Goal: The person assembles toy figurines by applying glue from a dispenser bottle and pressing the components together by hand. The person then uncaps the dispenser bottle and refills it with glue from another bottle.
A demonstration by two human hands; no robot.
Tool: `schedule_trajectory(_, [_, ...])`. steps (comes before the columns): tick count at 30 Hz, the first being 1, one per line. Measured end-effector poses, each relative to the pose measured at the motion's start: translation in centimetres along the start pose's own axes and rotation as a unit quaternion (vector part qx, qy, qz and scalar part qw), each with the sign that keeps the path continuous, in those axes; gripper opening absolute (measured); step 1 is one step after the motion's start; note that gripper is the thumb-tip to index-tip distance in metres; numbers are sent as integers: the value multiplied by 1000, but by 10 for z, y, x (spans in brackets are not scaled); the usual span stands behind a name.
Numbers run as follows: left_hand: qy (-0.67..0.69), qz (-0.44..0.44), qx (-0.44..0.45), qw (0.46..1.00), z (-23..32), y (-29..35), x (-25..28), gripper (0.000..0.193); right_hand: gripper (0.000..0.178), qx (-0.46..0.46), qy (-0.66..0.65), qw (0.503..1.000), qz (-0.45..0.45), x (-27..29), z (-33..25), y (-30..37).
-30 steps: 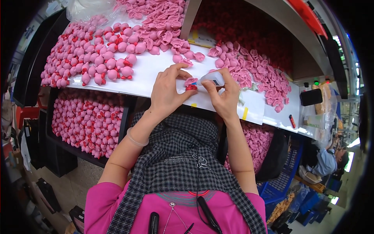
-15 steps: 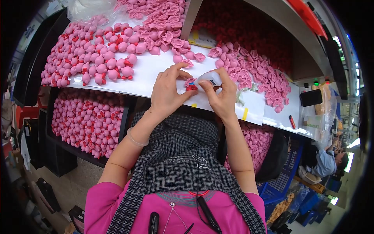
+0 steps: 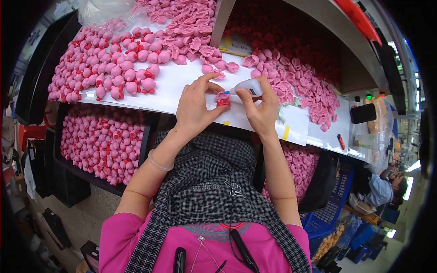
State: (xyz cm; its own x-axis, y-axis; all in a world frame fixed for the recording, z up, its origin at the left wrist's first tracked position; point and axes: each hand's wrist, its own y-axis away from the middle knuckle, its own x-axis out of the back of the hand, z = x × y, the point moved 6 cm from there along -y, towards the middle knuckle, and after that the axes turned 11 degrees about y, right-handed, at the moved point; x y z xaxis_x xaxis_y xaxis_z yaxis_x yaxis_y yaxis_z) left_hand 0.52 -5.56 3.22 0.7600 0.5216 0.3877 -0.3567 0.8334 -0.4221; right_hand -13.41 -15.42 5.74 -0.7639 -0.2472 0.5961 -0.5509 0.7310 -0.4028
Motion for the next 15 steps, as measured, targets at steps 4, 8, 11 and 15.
schedule_trajectory(4, [2, -1, 4, 1000, -2, 0, -1, 78, 21, -15, 6, 1000, 11, 4, 2, -1])
schedule_trajectory(8, [4, 0, 2, 1000, -1, 0, -1, 78, 22, -15, 5, 1000, 20, 9, 5, 1])
schedule_trajectory(11, [3, 1, 2, 1000, -1, 1, -1, 78, 22, -36, -5, 999, 24, 9, 11, 3])
schedule_trajectory(15, [4, 1, 5, 1000, -1, 0, -1, 77, 28, 5, -4, 998, 67, 11, 14, 4])
